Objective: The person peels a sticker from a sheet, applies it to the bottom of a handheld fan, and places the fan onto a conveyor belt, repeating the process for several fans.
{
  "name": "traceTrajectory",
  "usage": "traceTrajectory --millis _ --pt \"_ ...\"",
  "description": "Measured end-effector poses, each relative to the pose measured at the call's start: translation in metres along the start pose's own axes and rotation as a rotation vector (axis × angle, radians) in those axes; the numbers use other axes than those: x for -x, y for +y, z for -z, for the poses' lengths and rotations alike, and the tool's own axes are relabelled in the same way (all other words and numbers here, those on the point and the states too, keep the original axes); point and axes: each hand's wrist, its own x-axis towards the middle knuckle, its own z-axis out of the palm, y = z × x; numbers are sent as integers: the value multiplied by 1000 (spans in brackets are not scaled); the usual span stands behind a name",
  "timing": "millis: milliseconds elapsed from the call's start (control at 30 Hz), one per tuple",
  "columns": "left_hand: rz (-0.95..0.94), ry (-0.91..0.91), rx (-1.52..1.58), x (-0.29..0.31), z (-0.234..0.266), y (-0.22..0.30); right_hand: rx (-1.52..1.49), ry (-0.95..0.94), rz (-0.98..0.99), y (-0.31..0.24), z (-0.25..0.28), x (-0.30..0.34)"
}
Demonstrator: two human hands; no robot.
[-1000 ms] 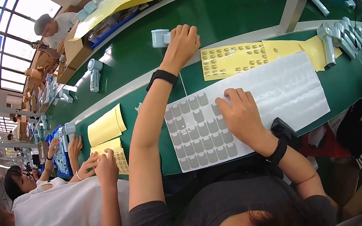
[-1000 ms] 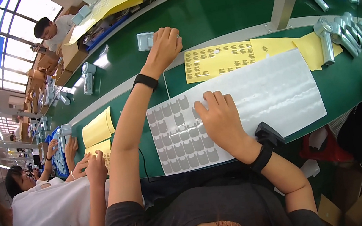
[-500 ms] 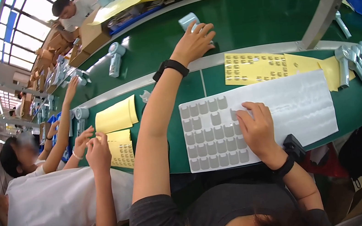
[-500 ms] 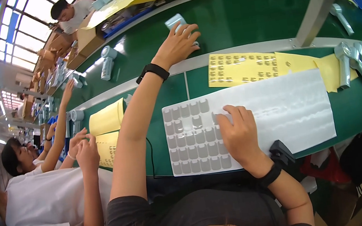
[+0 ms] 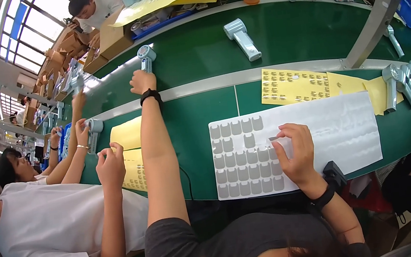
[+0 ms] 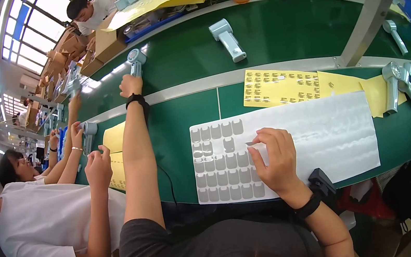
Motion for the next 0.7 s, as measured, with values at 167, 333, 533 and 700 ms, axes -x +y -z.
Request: traceTrajectory --millis 167,333,533,700 --pt "-225 121 341 42 72 60 -7 41 -55 5 4 3" --pt "-541 176 1173 111 99 109 -75 77 -180 9 8 5" --pt "-630 -655 1681 253 133 141 -627 0 -651 5 41 -11" --pt "-921 -769 1355 305 153 133 -744 12 -690 5 79 -42"
